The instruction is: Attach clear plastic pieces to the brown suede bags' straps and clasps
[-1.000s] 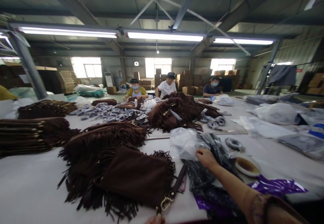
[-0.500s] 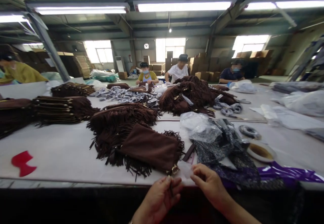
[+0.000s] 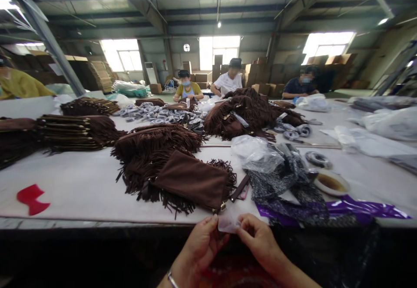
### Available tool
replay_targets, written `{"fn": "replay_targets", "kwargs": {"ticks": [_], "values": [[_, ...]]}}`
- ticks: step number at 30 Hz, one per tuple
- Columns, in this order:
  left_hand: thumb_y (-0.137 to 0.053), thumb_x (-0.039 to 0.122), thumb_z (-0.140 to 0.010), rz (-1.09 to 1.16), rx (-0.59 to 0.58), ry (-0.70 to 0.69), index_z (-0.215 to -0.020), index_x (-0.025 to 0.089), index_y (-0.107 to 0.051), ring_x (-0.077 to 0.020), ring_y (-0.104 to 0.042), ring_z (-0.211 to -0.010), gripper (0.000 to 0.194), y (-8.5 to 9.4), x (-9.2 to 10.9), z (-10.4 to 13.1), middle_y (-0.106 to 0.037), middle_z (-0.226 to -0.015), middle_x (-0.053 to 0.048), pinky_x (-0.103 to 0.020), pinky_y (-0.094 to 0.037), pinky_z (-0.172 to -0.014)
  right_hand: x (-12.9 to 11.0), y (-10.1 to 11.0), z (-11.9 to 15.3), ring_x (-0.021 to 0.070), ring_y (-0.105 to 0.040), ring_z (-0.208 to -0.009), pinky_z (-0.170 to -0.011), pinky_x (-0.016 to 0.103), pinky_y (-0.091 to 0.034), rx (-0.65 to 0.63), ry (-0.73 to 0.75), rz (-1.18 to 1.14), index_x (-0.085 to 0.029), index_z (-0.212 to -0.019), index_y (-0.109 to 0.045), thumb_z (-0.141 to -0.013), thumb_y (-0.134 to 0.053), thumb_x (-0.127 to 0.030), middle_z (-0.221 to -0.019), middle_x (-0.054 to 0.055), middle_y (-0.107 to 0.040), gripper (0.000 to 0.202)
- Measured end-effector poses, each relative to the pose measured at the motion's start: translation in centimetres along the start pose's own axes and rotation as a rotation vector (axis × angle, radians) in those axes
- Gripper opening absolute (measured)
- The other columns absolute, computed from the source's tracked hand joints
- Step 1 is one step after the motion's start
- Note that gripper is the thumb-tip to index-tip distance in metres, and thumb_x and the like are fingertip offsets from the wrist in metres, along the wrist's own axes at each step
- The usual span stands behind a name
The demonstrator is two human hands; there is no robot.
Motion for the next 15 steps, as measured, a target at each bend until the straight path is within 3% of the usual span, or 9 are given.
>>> {"fn": "replay_targets", "kwargs": {"ticks": [5, 8, 15], "values": [[-0.065, 0.024, -0.089, 0.026, 0.012, 0.043, -0.095, 0.017, -0.066, -0.0223, -0.063, -0.099, 0.010, 0.2, 0.2, 0.1, -0.070, -0.106, -0.008, -0.042, -0.055, -0.082, -0.9, 1.0, 0.0, 0.0195, -0.061, -0.078, -0.072, 0.031, -0.046, 0.116, 0.210, 0.255, -0.022, -0.069, -0.047, -0.084, -0.052, -0.018, -0.095, 0.006, -0.063, 0.017], [-0.066, 0.026, -0.088, 0.009, -0.033, 0.051, -0.092, 0.017, -0.066, -0.0209, -0.063, -0.096, 0.010, -0.2, 0.3, 0.4, -0.068, -0.101, -0.005, -0.041, -0.055, -0.082, -1.4, 1.0, -0.1, 0.0222, -0.062, -0.090, -0.080, 0.034, -0.047, 0.165, 0.318, 0.324, -0.023, -0.069, -0.046, -0.086, -0.048, -0.014, -0.096, 0.008, -0.063, 0.018], [-0.073, 0.031, -0.082, -0.156, -0.019, 0.034, -0.089, 0.016, -0.065, -0.0175, -0.061, -0.086, 0.019, -1.0, 0.2, 0.6, -0.066, -0.092, -0.006, -0.034, -0.055, -0.075, -1.9, 0.7, -0.6, 0.0216, -0.063, -0.088, -0.077, 0.031, -0.049, 0.176, 0.275, 0.278, -0.023, -0.069, -0.047, -0.087, -0.052, -0.020, -0.095, 0.007, -0.064, 0.019]]}}
Point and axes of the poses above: each hand's wrist, its own z-axis away from the middle knuckle, its own y-axis out of the back of the hand, x = y × z, the point moved 5 cm from there along -z, towards the middle knuckle
